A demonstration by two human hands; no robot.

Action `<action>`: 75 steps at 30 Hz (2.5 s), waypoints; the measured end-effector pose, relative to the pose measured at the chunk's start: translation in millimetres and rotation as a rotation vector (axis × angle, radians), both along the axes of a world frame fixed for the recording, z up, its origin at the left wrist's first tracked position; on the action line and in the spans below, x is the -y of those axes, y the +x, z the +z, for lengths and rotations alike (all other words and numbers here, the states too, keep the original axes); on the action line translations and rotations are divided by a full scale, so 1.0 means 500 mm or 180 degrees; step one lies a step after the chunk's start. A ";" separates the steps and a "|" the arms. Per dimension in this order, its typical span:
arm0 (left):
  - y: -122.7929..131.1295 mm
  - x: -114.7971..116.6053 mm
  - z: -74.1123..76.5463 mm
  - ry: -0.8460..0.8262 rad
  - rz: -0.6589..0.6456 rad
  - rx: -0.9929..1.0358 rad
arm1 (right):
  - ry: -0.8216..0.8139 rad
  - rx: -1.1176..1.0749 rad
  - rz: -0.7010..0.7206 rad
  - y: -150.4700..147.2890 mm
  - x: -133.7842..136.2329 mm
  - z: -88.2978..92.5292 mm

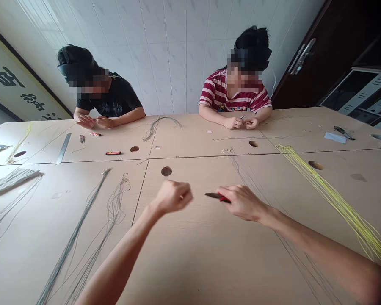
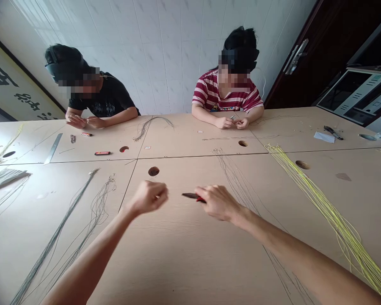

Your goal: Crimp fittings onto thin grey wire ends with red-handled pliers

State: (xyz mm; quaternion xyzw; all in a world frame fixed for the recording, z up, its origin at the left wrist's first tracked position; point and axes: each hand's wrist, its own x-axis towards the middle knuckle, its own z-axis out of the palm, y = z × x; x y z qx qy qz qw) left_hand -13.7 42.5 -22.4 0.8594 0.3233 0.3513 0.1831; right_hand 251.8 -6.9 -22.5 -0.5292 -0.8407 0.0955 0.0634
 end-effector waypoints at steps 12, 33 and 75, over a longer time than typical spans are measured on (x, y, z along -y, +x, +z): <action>0.000 0.040 -0.010 -0.1486 0.0534 0.1749 | 0.0113 -0.1207 -0.0408 -0.022 0.030 -0.010; 0.066 0.102 0.030 -0.2452 -0.0441 0.3074 | -0.2619 -0.4153 -0.0198 -0.145 0.052 0.108; 0.061 0.125 0.051 -0.1933 0.0108 0.2557 | 0.1146 -0.2519 0.0061 -0.141 0.071 0.105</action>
